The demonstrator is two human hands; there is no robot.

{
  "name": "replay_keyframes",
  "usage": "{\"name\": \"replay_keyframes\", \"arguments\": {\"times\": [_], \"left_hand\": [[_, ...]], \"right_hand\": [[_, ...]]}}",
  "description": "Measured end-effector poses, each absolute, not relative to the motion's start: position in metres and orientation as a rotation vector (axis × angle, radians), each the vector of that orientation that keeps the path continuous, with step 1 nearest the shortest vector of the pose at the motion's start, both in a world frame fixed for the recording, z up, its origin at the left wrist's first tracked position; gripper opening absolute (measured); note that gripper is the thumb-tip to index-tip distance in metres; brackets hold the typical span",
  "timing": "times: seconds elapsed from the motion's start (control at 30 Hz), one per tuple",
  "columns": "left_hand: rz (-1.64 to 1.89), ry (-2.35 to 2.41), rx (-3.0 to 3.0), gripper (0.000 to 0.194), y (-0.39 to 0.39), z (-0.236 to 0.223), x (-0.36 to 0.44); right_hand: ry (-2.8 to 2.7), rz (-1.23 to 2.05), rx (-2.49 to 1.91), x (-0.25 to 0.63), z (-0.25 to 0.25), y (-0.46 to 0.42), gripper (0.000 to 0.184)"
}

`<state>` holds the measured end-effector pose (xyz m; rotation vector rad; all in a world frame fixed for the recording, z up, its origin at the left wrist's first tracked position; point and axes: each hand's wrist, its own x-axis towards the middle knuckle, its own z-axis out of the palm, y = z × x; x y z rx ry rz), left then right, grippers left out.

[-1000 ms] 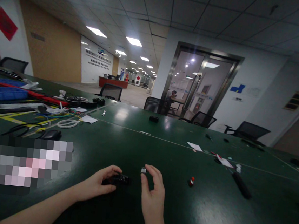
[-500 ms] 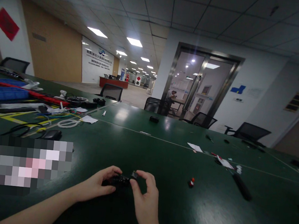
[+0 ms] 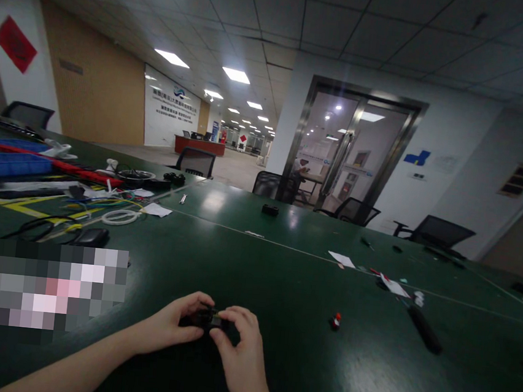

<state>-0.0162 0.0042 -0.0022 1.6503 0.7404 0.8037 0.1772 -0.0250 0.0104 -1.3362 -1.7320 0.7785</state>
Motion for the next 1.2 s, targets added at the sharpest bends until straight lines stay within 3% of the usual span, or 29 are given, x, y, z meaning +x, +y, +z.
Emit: {"name": "replay_keyframes", "arguments": {"times": [0.43,0.7,0.83,1.03,1.2], "left_hand": [[0.769,0.762,1.717,0.039,0.004,0.0,-0.017],[0.775,0.753,1.662,0.04,0.004,0.0,-0.016],[0.781,0.75,1.626,0.041,0.003,0.002,-0.016],[0.819,0.766,1.586,0.06,0.004,-0.001,-0.018],[0.815,0.772,1.61,0.049,0.005,-0.002,-0.019]], "right_hand": [[-1.769,0.872,-1.343,0.176,0.009,-0.027,0.019],[-1.669,0.966,-1.339,0.181,0.011,-0.027,0.046],[-1.657,0.992,-1.308,0.183,0.006,-0.024,0.041],[-1.662,0.942,-1.314,0.181,0.004,-0.023,0.041],[-1.698,0.877,-1.297,0.179,0.003,-0.024,0.041]]}}
